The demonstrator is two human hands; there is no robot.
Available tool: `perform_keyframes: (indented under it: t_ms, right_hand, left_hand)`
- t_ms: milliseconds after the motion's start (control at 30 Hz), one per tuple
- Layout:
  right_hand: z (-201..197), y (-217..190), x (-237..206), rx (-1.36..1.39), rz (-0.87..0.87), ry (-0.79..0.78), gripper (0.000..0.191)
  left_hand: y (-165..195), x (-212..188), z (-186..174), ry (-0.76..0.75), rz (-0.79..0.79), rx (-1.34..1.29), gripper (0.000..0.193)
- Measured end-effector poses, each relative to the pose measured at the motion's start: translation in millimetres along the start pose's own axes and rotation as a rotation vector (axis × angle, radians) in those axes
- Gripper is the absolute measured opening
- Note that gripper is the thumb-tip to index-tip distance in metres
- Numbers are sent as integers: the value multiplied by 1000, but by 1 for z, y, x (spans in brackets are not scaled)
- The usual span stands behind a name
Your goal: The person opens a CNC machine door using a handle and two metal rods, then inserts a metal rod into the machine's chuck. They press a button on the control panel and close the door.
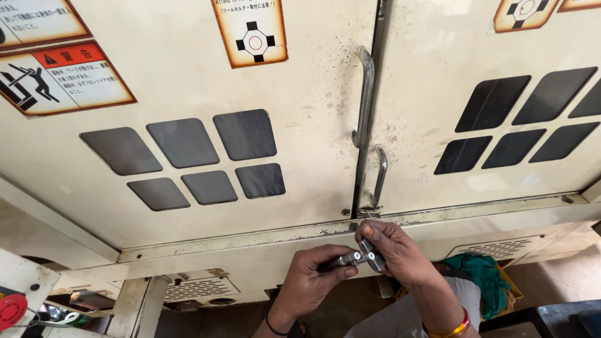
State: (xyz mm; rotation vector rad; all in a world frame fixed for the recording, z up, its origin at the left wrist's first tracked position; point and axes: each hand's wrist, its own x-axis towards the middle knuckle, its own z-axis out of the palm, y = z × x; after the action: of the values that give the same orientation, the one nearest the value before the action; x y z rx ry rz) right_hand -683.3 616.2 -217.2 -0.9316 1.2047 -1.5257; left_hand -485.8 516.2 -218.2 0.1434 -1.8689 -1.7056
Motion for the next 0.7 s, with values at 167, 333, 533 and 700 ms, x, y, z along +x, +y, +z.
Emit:
perform_keyframes:
  t_ms: [167,333,533,700]
  right_hand:
    - [0,4,0,79,-18,-47,40]
    - [-4,9,0,79,1,-50,42]
    - [-5,13,-5,-81,74,-38,44]
    - [-2,10,-12,-138,95,-126,40]
  left_hand:
    - [-12,-4,-2,-38,-39,-139,25]
    - [-19,-5,-6,-18,-184,-243,26]
    - [-34,-11,-13,-67,-230,-371,20]
    - [-57,-19,-11,-70,-234,-460,20]
